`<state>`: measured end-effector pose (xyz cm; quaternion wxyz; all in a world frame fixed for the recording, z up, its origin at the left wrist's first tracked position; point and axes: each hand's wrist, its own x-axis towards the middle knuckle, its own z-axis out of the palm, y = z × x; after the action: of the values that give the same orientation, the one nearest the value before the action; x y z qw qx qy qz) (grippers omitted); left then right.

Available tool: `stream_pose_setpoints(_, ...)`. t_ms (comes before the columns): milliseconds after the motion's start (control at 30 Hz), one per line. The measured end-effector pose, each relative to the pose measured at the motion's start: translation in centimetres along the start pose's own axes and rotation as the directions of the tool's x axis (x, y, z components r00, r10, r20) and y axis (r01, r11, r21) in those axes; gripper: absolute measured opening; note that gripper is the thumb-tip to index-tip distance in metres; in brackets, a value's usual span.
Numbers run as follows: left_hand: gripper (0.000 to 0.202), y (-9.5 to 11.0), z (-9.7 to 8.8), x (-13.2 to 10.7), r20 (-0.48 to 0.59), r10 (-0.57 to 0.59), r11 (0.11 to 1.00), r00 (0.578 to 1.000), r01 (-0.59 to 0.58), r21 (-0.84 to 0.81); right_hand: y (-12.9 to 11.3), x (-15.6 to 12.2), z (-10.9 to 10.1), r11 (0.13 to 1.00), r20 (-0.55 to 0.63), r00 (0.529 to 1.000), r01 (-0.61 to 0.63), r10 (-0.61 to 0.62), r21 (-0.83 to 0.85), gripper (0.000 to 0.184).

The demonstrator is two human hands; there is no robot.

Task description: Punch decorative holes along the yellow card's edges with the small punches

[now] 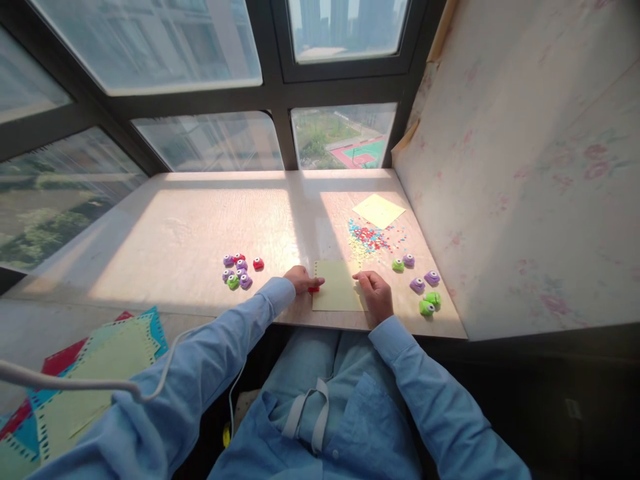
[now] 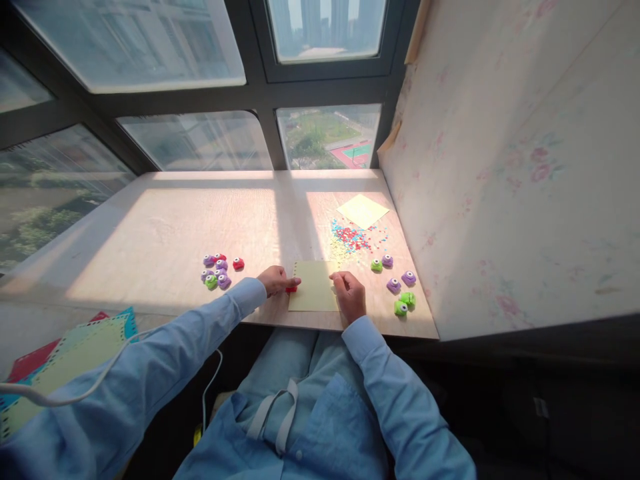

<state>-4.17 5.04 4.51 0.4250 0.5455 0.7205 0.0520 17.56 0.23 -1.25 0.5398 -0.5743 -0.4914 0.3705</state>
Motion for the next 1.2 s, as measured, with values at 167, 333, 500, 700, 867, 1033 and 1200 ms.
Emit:
stream_pose_setpoints(167, 0.042, -0.6, 0.8, 0.5, -0.068, 0.065, 0.998, 0.996, -0.064, 0.025, 0.3, 0.1, -0.1, 0.999, 0.026, 0.999, 0.020, -0.019, -0.028, 0.036)
stream_pose_setpoints(333, 0.044, -1.0, 1.0, 0.9, -0.060, 0.071, 0.997, 0.996, -0.071, 0.013, 0.5, 0.2, -0.1, 0.999, 0.031, 0.999, 0.032, -0.031, -0.040, 0.037)
stream_pose_setpoints(500, 0.044, -1.0, 0.9, 1.0, -0.061, 0.069, 0.998, 0.996, -0.069, -0.004, 1.1, 0.2, -0.1, 0.996, 0.038, 0.998, 0.060, -0.058, -0.072, 0.037)
stream_pose_setpoints(700, 0.043, -0.9, 0.9, 1.0, -0.066, 0.064, 0.996, 0.996, -0.068, -0.053, 2.2, 0.6, 0.4, 0.822, 0.157, 0.891, 0.454, -0.426, -0.345, 0.030)
stream_pose_setpoints(867, 0.049, -1.5, 1.1, 1.0, -0.026, 0.055, 0.991, 0.998, -0.057, -0.122, 3.0, 0.5, 1.0, 0.537, 0.408, 0.786, 0.616, -0.464, -0.577, 0.039)
stream_pose_setpoints(1033, 0.056, -2.5, 2.2, 0.4, -0.087, 0.109, 0.952, 0.990, -0.130, -0.277, 3.0, 0.6, 1.0, 0.442, 0.484, 0.766, 0.641, -0.424, -0.628, 0.039)
stream_pose_setpoints(1200, 0.053, -3.0, 2.7, -0.1, -0.131, 0.139, 0.913, 0.982, -0.178, -0.368, 2.9, 0.7, 0.9, 0.438, 0.477, 0.770, 0.636, -0.425, -0.636, 0.038)
